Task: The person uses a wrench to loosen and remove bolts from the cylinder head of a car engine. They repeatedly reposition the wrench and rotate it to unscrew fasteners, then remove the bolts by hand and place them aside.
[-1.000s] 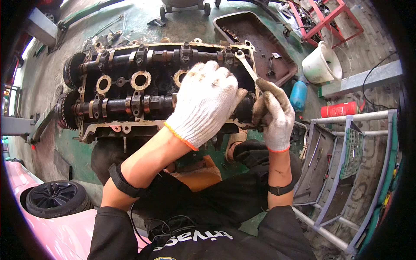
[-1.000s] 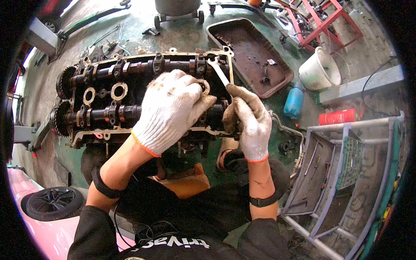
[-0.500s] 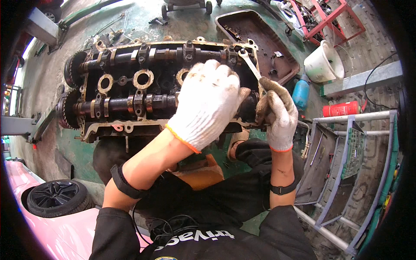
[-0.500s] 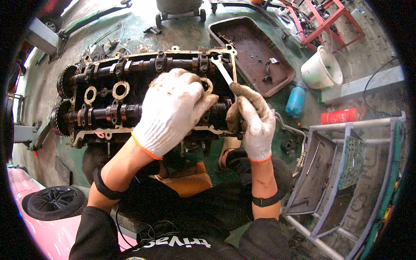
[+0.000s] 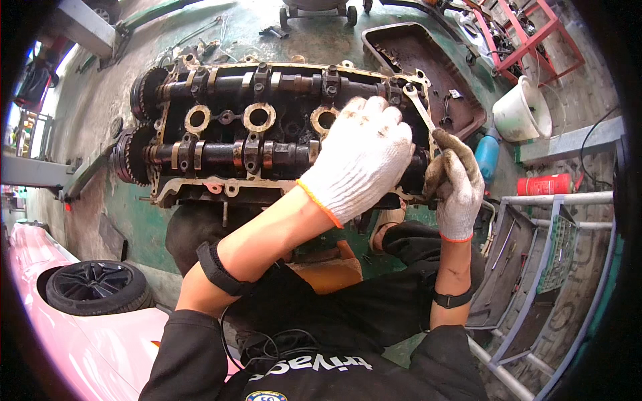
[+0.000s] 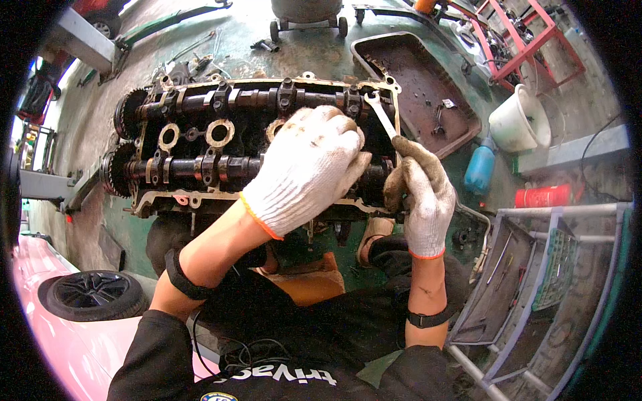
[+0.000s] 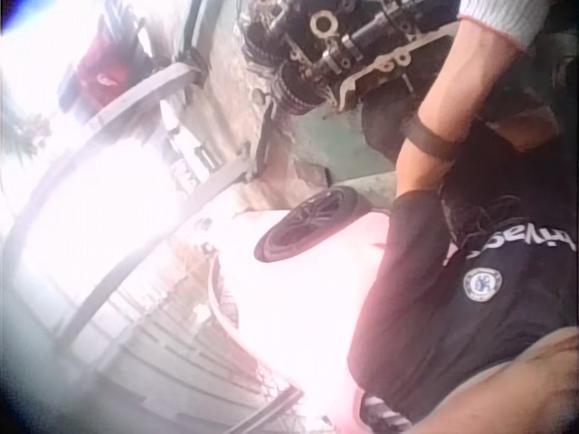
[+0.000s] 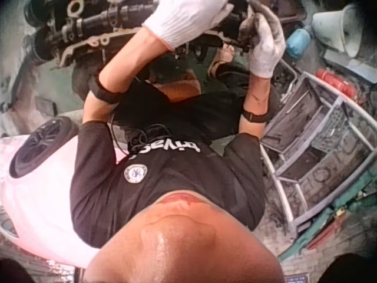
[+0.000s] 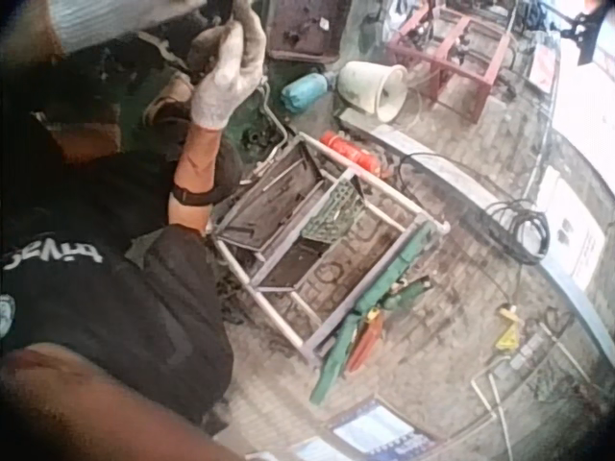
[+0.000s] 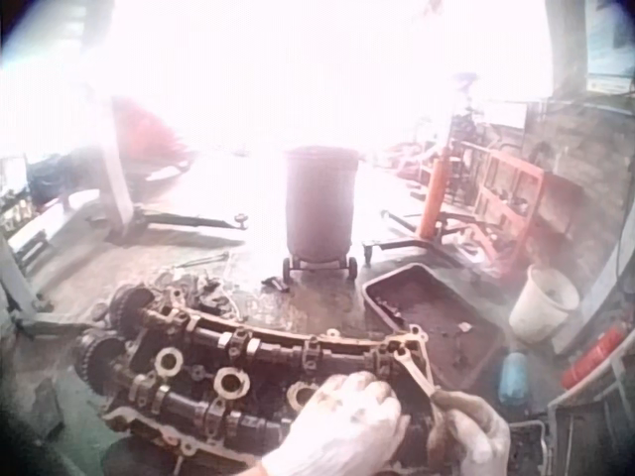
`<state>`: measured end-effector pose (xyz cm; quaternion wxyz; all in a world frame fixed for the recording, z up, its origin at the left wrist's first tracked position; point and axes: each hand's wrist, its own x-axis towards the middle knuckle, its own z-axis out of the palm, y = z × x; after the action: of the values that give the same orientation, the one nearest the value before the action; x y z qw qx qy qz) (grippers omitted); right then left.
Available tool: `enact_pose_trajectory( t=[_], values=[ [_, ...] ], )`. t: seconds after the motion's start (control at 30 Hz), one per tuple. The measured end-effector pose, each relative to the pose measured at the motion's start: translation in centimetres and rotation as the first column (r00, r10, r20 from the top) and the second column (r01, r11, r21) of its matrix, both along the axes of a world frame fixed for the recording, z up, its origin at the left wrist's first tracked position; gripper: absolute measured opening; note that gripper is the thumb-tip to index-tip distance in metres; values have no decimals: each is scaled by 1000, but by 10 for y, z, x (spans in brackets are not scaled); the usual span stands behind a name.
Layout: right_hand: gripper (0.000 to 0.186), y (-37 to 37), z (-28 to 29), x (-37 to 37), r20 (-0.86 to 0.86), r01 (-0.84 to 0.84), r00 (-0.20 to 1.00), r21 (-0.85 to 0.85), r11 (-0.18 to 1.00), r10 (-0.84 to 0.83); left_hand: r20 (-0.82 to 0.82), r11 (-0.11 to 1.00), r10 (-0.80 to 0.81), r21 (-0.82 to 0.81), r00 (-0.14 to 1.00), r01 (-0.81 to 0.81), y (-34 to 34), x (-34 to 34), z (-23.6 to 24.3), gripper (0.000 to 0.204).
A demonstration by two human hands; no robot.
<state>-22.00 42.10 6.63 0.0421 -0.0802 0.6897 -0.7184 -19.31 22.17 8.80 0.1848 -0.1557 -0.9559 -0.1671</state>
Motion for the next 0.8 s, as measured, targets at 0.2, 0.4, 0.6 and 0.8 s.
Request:
enact_pose_trajectory(
  t=[0.2, 0.4, 0.6, 0.8],
  values=[
    [35, 2, -2, -1, 25, 30, 999, 63, 998, -32, -98, 991, 75, 118, 992, -63, -2, 3, 2, 26],
    [32, 3, 0, 1, 42, -8, 999, -4, 1000, 8, 5, 992, -78, 100, 997, 77, -8, -3, 2, 21],
    [32, 2, -2, 0, 27, 8, 1000, -47, 999, -7, -112, 999, 47, 27, 993, -44, 2, 2, -1, 27],
    [33, 6, -5, -1, 44, -33, 998, -66, 997, 36, -42, 993, 32, 115, 999, -27, -3, 5, 4, 25]
  ],
)
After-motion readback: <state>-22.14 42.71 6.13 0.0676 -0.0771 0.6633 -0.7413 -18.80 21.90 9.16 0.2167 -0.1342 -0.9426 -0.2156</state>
